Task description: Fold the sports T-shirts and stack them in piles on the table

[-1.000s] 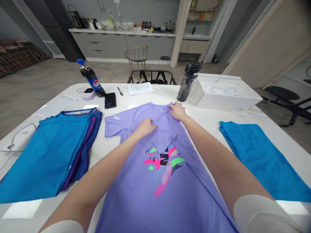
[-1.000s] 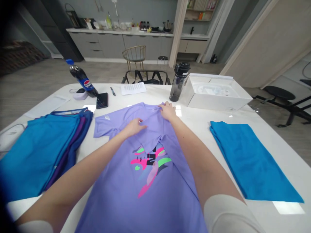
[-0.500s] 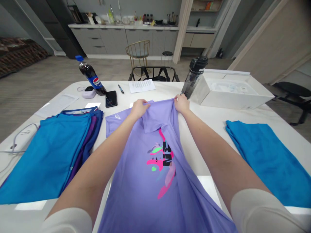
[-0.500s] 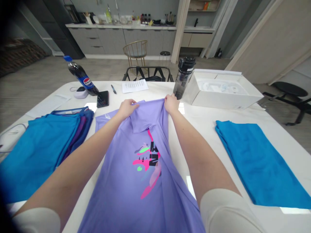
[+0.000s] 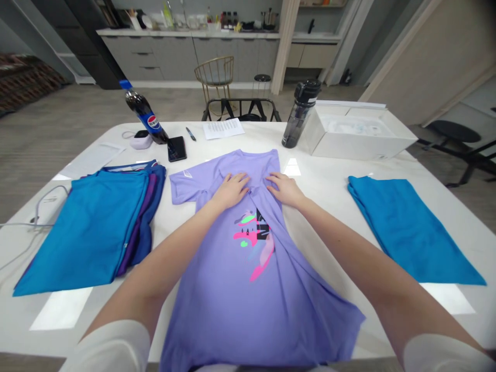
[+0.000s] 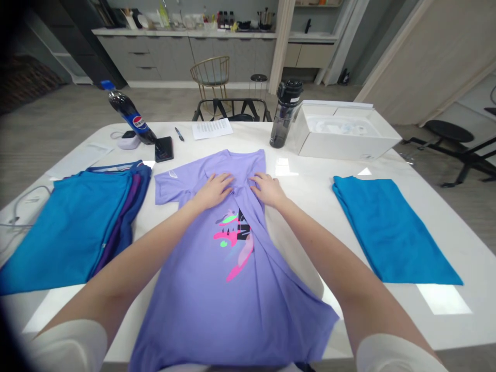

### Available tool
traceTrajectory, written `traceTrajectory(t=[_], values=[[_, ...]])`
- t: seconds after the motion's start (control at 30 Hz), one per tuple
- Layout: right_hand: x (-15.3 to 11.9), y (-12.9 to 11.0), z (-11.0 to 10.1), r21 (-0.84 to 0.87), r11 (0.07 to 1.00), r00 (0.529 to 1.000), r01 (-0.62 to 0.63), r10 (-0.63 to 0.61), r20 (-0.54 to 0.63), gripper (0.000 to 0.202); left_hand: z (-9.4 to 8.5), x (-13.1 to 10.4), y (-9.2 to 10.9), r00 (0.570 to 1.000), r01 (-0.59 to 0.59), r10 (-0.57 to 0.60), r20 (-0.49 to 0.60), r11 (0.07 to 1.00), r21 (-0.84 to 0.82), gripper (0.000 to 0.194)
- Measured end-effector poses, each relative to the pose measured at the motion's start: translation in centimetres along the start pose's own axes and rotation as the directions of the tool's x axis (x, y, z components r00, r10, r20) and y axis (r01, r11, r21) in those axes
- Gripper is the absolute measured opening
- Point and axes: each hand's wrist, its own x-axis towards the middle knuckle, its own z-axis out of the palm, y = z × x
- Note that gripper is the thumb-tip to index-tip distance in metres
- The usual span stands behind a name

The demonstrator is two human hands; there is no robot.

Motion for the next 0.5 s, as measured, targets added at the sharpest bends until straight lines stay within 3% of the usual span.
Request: traceTrajectory(t=[0.1,0.23,0.37,0.5], values=[[-5.6,-1.6,-0.9,0.068,0.998,1.000,-0.016,0.018,-0.022,0.035,-0.5,-1.5,2.9,0.990,-0.134,0.133,-0.034,0.991,-0.027,0.045],[-13.6,-3.7,-2.1,0.089,0.992,0.988,-0.087,0.075,0.132,0.030,0.0,-3.7,7.4,0.948,-0.318,0.317,0.039,0.948,0.008,0.041],[-20.9,-4.7,-2.5,-0.028,0.981,0.964,-0.193,0.195,0.178,0.040,1.1,-5.0,10.3,0.939,-0.341,0.336,0.066,0.938,0.069,0.036],[-26.3,-4.7,-3.5,-0.151,0.967,0.925,-0.207,0.243,0.292,0.040,1.5,-4.9,11.6,0.957,-0.289,0.286,0.055,0.956,0.051,0.028]])
